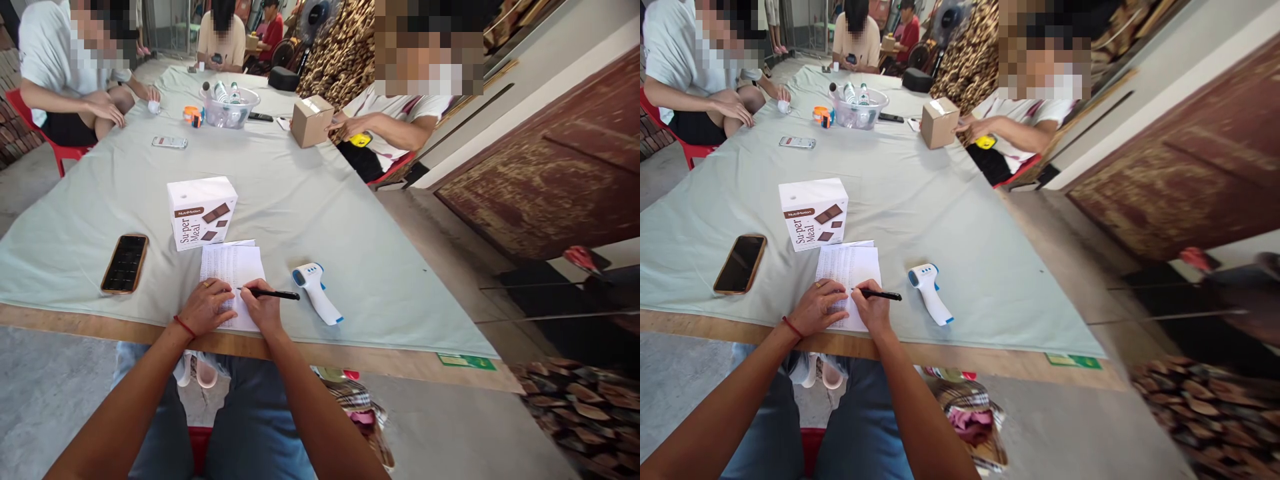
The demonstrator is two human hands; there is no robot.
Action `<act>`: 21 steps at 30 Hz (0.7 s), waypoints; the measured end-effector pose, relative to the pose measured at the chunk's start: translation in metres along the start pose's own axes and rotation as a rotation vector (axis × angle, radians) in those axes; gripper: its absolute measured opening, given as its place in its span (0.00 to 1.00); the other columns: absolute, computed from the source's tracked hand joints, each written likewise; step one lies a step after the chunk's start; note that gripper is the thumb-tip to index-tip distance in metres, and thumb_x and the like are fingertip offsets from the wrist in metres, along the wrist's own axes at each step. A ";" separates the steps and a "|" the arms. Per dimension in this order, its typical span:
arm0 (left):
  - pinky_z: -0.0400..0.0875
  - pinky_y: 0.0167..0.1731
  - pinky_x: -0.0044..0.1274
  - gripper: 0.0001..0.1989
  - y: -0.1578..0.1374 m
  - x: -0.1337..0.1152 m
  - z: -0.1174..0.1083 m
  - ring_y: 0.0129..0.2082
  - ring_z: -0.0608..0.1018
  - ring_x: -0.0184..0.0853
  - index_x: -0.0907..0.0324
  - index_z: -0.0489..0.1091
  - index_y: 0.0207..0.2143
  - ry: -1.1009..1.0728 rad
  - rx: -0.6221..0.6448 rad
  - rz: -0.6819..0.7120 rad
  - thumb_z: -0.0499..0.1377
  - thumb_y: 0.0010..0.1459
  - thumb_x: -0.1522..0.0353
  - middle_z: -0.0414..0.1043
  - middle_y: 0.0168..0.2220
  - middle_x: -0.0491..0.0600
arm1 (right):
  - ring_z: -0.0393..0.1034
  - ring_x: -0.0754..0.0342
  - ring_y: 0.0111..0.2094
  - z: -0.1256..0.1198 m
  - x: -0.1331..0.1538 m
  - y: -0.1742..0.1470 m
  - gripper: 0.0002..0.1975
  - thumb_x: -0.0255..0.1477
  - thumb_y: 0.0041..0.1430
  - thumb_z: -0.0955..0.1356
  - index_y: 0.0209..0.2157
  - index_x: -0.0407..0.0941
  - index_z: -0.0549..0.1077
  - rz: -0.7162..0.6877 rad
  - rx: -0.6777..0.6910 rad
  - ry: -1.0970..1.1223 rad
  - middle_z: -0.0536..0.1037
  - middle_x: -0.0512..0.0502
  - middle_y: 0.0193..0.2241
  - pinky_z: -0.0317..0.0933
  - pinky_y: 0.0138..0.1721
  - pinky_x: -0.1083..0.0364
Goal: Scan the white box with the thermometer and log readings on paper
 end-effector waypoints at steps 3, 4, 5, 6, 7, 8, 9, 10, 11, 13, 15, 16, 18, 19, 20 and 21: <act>0.69 0.51 0.34 0.14 0.000 0.000 0.000 0.47 0.72 0.41 0.59 0.74 0.42 0.000 0.000 0.000 0.67 0.54 0.64 0.74 0.44 0.52 | 0.64 0.55 0.23 0.000 0.000 0.000 0.06 0.34 0.44 0.65 0.20 0.47 0.68 0.003 0.001 -0.006 0.71 0.52 0.18 0.61 0.28 0.54; 0.69 0.51 0.34 0.14 0.000 0.000 0.001 0.47 0.72 0.41 0.59 0.74 0.42 -0.001 0.000 -0.001 0.67 0.54 0.64 0.74 0.44 0.52 | 0.63 0.55 0.23 0.000 0.000 0.000 0.06 0.34 0.44 0.65 0.20 0.47 0.67 0.005 0.001 -0.008 0.70 0.53 0.18 0.61 0.28 0.54; 0.69 0.51 0.34 0.14 0.000 0.000 0.001 0.47 0.72 0.41 0.59 0.74 0.42 -0.003 0.001 0.000 0.67 0.54 0.64 0.74 0.44 0.52 | 0.63 0.55 0.22 0.000 0.000 0.000 0.06 0.34 0.44 0.65 0.20 0.47 0.67 0.005 0.002 -0.011 0.70 0.53 0.17 0.61 0.28 0.54; 0.69 0.51 0.34 0.14 0.000 0.000 0.001 0.47 0.72 0.40 0.59 0.74 0.42 -0.004 0.000 0.001 0.67 0.54 0.64 0.74 0.44 0.52 | 0.63 0.55 0.22 0.000 0.000 0.000 0.06 0.34 0.44 0.65 0.20 0.47 0.67 0.003 0.003 -0.014 0.70 0.53 0.17 0.61 0.27 0.54; 0.69 0.51 0.34 0.14 0.000 0.000 0.001 0.47 0.72 0.40 0.60 0.74 0.42 -0.005 -0.001 0.002 0.67 0.54 0.64 0.73 0.44 0.52 | 0.63 0.55 0.23 0.001 0.000 0.000 0.06 0.34 0.45 0.65 0.20 0.47 0.67 0.001 0.006 -0.017 0.70 0.53 0.17 0.61 0.28 0.54; 0.69 0.51 0.34 0.14 0.000 0.000 0.000 0.46 0.72 0.40 0.60 0.74 0.42 -0.005 -0.003 0.001 0.67 0.54 0.64 0.73 0.44 0.52 | 0.63 0.55 0.23 0.001 -0.001 0.000 0.06 0.34 0.45 0.65 0.21 0.47 0.68 -0.001 0.011 -0.020 0.70 0.53 0.18 0.60 0.28 0.55; 0.69 0.51 0.34 0.14 0.000 0.000 0.000 0.46 0.72 0.40 0.60 0.74 0.42 -0.004 -0.003 0.001 0.67 0.54 0.64 0.73 0.45 0.52 | 0.63 0.55 0.23 0.001 -0.001 0.000 0.06 0.34 0.45 0.65 0.21 0.47 0.68 -0.003 0.015 -0.023 0.70 0.53 0.18 0.60 0.28 0.55; 0.69 0.51 0.34 0.14 0.000 0.000 0.000 0.47 0.72 0.41 0.60 0.74 0.42 -0.004 -0.002 0.000 0.67 0.55 0.64 0.73 0.45 0.52 | 0.63 0.55 0.23 0.002 -0.001 0.000 0.06 0.34 0.45 0.65 0.21 0.47 0.68 -0.005 0.018 -0.025 0.70 0.53 0.18 0.60 0.28 0.55; 0.69 0.51 0.34 0.14 0.000 0.000 0.000 0.47 0.72 0.41 0.60 0.74 0.42 -0.006 0.000 -0.002 0.67 0.55 0.64 0.73 0.45 0.52 | 0.63 0.55 0.23 0.002 -0.001 -0.001 0.06 0.34 0.44 0.65 0.21 0.47 0.68 -0.006 0.017 -0.025 0.70 0.53 0.18 0.60 0.28 0.55; 0.69 0.51 0.34 0.14 0.000 0.000 0.001 0.47 0.72 0.41 0.59 0.74 0.42 -0.011 0.005 -0.005 0.67 0.55 0.64 0.73 0.45 0.52 | 0.62 0.55 0.23 0.001 -0.001 -0.001 0.06 0.34 0.44 0.65 0.21 0.47 0.68 -0.006 0.012 -0.020 0.70 0.53 0.18 0.60 0.28 0.55; 0.69 0.51 0.34 0.14 0.000 0.001 0.001 0.47 0.72 0.41 0.59 0.74 0.42 -0.017 0.008 -0.010 0.67 0.55 0.64 0.73 0.45 0.52 | 0.62 0.56 0.23 0.001 0.000 -0.001 0.06 0.34 0.44 0.65 0.21 0.47 0.68 0.001 0.009 -0.016 0.70 0.53 0.18 0.60 0.28 0.55; 0.69 0.51 0.34 0.14 0.000 0.001 0.001 0.47 0.72 0.41 0.59 0.74 0.42 -0.018 0.008 -0.012 0.67 0.54 0.64 0.74 0.45 0.52 | 0.62 0.56 0.23 0.001 0.000 -0.001 0.06 0.34 0.44 0.65 0.21 0.47 0.68 0.005 0.009 -0.015 0.70 0.53 0.18 0.60 0.28 0.55; 0.69 0.51 0.34 0.14 0.000 0.001 0.001 0.47 0.72 0.41 0.59 0.74 0.42 -0.019 0.009 -0.014 0.67 0.54 0.64 0.74 0.45 0.52 | 0.62 0.55 0.23 0.001 0.000 -0.001 0.06 0.34 0.44 0.65 0.20 0.47 0.68 0.010 0.013 -0.015 0.70 0.53 0.18 0.60 0.28 0.55; 0.69 0.51 0.34 0.14 0.000 0.001 0.001 0.47 0.72 0.41 0.59 0.74 0.42 -0.020 0.010 -0.015 0.67 0.54 0.64 0.74 0.45 0.52 | 0.62 0.55 0.23 0.002 0.001 -0.001 0.06 0.34 0.44 0.65 0.20 0.47 0.68 0.010 0.016 -0.016 0.70 0.53 0.18 0.60 0.28 0.55; 0.69 0.51 0.34 0.13 0.000 0.001 0.001 0.47 0.72 0.41 0.59 0.74 0.42 -0.022 0.011 -0.016 0.67 0.54 0.64 0.74 0.45 0.52 | 0.62 0.55 0.23 0.002 0.001 -0.001 0.06 0.34 0.44 0.65 0.20 0.47 0.68 0.007 0.019 -0.017 0.70 0.53 0.17 0.60 0.28 0.55; 0.69 0.51 0.34 0.13 0.000 0.001 0.001 0.47 0.72 0.41 0.59 0.74 0.42 -0.024 0.013 -0.017 0.67 0.54 0.65 0.73 0.45 0.52 | 0.62 0.55 0.23 0.002 0.001 -0.001 0.06 0.34 0.44 0.65 0.20 0.47 0.68 0.004 0.021 -0.017 0.70 0.53 0.17 0.60 0.28 0.55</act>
Point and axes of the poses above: each hand's wrist, its own y-axis towards the middle knuckle, its own z-axis out of the palm, x = y × z, the point moved 7 cm from there along y, towards the middle knuckle
